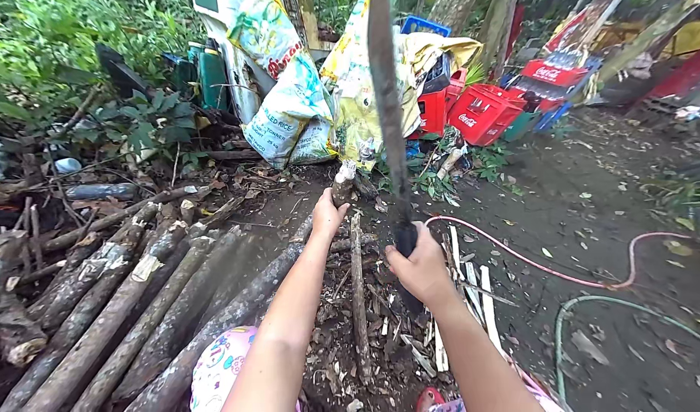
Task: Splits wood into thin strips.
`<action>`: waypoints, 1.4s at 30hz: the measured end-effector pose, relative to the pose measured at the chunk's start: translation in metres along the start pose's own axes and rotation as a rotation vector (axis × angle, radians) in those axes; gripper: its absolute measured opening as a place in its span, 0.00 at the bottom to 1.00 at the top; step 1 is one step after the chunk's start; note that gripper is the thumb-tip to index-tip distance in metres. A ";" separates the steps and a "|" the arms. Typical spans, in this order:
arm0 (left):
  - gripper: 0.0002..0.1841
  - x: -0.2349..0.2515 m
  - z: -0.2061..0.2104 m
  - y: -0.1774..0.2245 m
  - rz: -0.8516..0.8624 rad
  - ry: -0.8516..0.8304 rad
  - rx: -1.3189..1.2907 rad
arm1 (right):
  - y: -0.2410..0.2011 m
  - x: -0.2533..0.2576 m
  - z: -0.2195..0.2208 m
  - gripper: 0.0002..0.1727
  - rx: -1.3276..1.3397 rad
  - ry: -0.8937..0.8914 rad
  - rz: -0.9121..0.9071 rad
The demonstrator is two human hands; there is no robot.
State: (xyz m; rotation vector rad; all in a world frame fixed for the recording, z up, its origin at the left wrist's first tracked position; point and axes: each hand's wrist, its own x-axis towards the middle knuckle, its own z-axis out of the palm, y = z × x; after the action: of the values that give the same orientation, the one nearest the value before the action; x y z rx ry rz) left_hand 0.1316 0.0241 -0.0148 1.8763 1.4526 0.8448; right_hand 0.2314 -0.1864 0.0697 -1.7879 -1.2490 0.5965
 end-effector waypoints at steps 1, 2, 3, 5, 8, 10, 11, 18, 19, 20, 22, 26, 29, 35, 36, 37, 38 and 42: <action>0.30 0.000 0.000 0.000 0.000 0.004 -0.003 | 0.001 0.008 0.001 0.29 -0.070 -0.107 0.103; 0.30 -0.001 0.001 0.000 -0.002 0.009 -0.006 | 0.004 0.016 0.004 0.29 -0.111 -0.205 0.184; 0.30 -0.001 0.001 0.000 -0.007 0.013 -0.007 | 0.008 0.022 0.007 0.28 -0.108 -0.254 0.221; 0.30 -0.001 0.000 0.002 -0.026 0.013 0.010 | 0.014 0.026 0.008 0.27 -0.059 -0.275 0.232; 0.30 -0.005 -0.002 0.000 -0.027 0.005 0.015 | 0.017 0.019 0.010 0.27 0.073 -0.271 0.231; 0.32 -0.009 -0.005 -0.004 -0.015 -0.017 -0.005 | 0.018 0.015 0.010 0.26 0.138 -0.269 0.227; 0.35 -0.012 -0.006 -0.006 -0.014 -0.027 -0.034 | 0.018 0.015 0.010 0.26 0.148 -0.267 0.231; 0.26 -0.101 -0.033 0.025 -0.162 -0.250 -0.588 | -0.008 0.028 0.029 0.25 0.186 -0.220 0.227; 0.28 -0.118 -0.043 0.035 -0.175 -0.358 -0.676 | -0.010 0.033 0.034 0.25 0.138 -0.210 0.200; 0.28 -0.131 -0.051 0.042 -0.147 -0.449 -0.731 | -0.013 0.039 0.036 0.28 0.053 -0.218 0.164; 0.30 -0.142 -0.059 0.047 -0.071 -0.507 -0.764 | -0.016 0.050 0.038 0.32 -0.145 -0.278 0.018; 0.21 -0.134 -0.073 0.047 -0.186 -0.322 -0.750 | -0.005 0.079 0.028 0.30 -0.047 -0.501 -0.279; 0.17 -0.125 -0.092 0.035 -0.246 -0.231 -0.773 | 0.054 0.102 0.041 0.25 0.259 -0.388 -0.161; 0.20 -0.118 -0.123 0.015 -0.247 -0.067 -0.708 | 0.260 0.074 0.141 0.33 -0.022 -0.317 0.541; 0.20 -0.118 -0.126 0.013 -0.249 -0.049 -0.707 | 0.281 0.062 0.157 0.37 -0.100 -0.376 0.620; 0.21 -0.118 -0.128 0.009 -0.246 -0.037 -0.712 | 0.300 0.052 0.173 0.41 -0.174 -0.414 0.675; 0.20 -0.119 -0.131 0.004 -0.239 -0.035 -0.722 | 0.316 0.044 0.187 0.43 -0.227 -0.426 0.711; 0.19 -0.122 -0.146 -0.015 -0.235 -0.081 -0.762 | 0.338 0.027 0.226 0.50 -0.462 -0.466 0.752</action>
State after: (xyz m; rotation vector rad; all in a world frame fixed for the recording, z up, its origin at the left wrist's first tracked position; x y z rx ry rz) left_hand -0.0157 -0.0794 0.0482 1.1325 1.0556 1.0065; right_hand 0.2415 -0.1241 -0.3325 -2.6385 -1.0216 1.2803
